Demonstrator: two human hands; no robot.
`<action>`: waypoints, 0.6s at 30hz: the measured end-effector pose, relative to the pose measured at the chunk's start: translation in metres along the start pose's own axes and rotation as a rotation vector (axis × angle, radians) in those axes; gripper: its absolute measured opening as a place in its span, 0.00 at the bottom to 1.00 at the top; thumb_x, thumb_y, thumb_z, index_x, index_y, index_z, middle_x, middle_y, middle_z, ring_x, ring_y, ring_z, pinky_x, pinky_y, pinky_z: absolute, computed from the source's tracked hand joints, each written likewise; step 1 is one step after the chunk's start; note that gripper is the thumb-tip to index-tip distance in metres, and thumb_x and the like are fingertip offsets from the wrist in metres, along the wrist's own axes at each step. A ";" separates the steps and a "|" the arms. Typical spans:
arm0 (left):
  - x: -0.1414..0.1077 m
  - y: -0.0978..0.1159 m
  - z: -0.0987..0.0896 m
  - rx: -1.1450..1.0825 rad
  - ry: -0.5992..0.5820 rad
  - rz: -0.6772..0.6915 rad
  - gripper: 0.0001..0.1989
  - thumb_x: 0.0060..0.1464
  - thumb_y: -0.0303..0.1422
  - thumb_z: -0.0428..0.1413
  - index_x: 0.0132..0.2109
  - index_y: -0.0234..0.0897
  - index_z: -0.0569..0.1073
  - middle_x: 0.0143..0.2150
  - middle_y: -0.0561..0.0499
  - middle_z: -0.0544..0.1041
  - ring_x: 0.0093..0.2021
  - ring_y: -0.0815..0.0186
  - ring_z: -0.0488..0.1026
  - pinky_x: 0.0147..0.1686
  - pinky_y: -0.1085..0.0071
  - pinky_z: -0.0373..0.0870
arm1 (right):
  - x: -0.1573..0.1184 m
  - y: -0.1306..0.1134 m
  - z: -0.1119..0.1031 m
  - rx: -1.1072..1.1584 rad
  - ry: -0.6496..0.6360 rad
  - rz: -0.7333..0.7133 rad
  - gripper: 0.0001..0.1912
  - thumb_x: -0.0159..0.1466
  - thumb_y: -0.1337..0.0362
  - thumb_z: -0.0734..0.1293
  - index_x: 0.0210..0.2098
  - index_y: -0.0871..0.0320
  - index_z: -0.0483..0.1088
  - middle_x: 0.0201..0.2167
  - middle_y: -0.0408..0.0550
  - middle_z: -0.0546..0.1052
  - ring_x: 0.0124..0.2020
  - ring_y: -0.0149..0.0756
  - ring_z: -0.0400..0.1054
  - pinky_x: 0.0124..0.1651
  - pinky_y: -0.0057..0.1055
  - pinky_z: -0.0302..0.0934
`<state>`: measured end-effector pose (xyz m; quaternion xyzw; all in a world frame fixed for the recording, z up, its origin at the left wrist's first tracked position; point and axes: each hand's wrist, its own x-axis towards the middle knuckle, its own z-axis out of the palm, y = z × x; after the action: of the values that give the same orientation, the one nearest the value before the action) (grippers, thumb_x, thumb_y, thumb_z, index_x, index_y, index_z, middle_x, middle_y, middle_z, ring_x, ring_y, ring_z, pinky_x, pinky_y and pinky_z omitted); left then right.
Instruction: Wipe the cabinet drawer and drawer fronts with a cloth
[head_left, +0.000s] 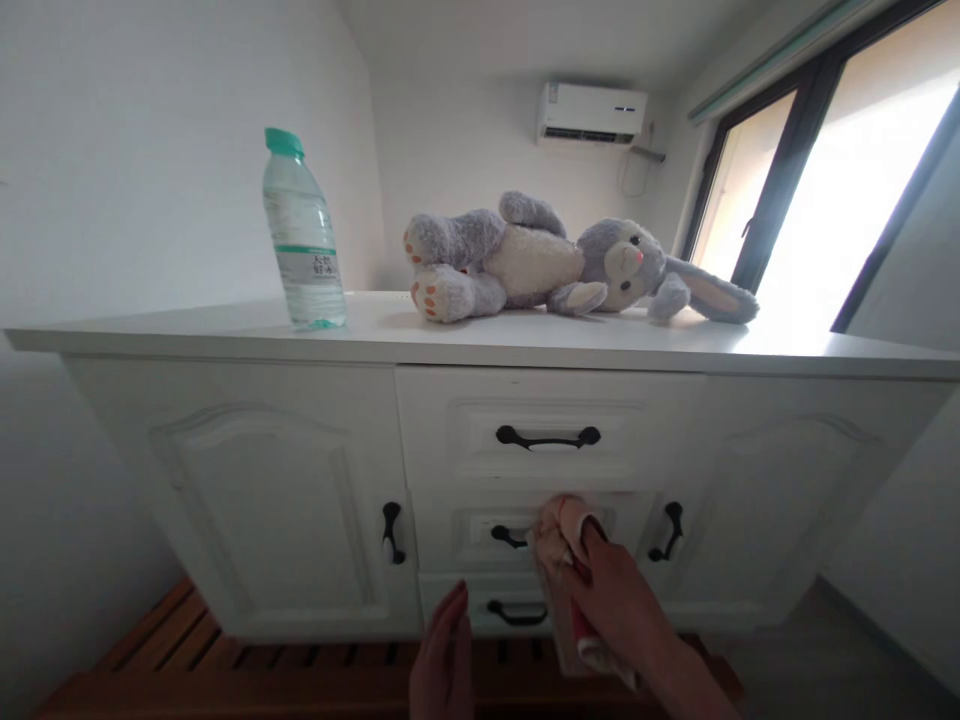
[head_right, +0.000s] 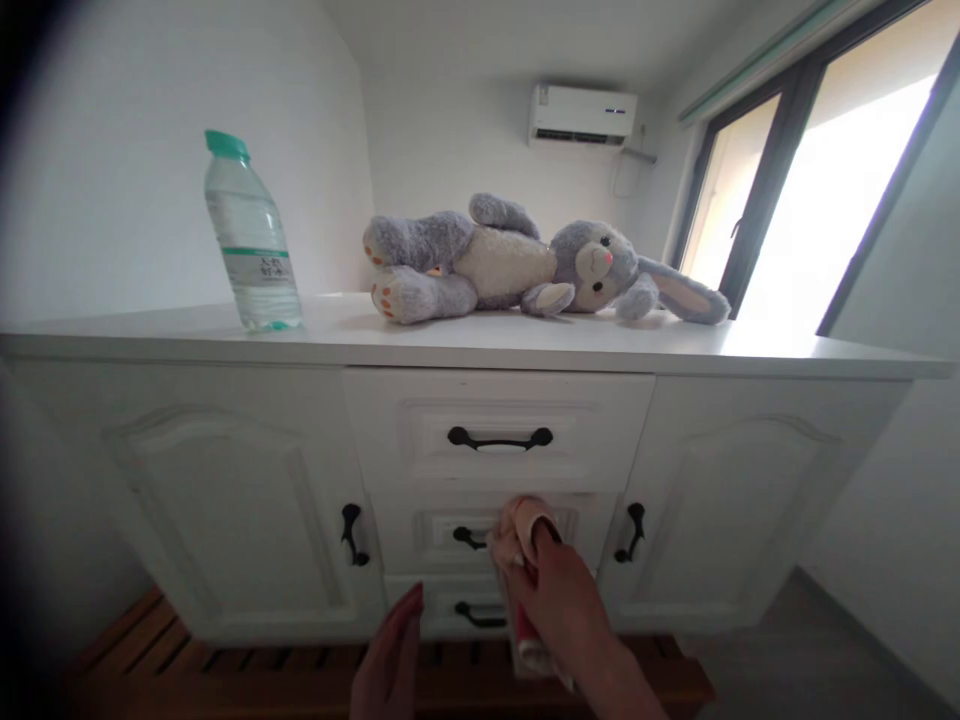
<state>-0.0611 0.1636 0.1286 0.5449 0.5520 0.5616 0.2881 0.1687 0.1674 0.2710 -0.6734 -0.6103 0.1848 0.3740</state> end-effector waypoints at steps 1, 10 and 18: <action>-0.007 -0.015 0.004 -0.035 -0.016 -0.072 0.19 0.58 0.43 0.53 0.49 0.39 0.81 0.54 0.43 0.83 0.56 0.54 0.78 0.62 0.54 0.71 | 0.003 0.001 0.000 -0.059 -0.034 -0.012 0.12 0.55 0.62 0.68 0.40 0.56 0.74 0.30 0.54 0.79 0.31 0.45 0.73 0.35 0.35 0.56; -0.019 -0.069 0.056 -0.472 -0.181 -0.711 0.17 0.35 0.46 0.67 0.26 0.37 0.77 0.26 0.47 0.82 0.33 0.54 0.81 0.37 0.60 0.78 | 0.034 -0.048 0.028 0.030 -0.361 -0.376 0.08 0.48 0.72 0.63 0.24 0.54 0.60 0.31 0.44 0.72 0.35 0.35 0.65 0.40 0.28 0.59; 0.004 -0.056 0.117 -0.671 -0.097 -0.843 0.09 0.45 0.36 0.65 0.27 0.39 0.73 0.25 0.51 0.79 0.28 0.64 0.79 0.30 0.70 0.75 | 0.006 -0.016 0.004 0.097 -0.240 -0.165 0.19 0.50 0.71 0.63 0.41 0.55 0.73 0.36 0.46 0.77 0.36 0.39 0.70 0.43 0.31 0.61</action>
<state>0.0313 0.2157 0.0542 0.1794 0.4990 0.5170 0.6720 0.1557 0.1743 0.2813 -0.5752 -0.6942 0.2622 0.3443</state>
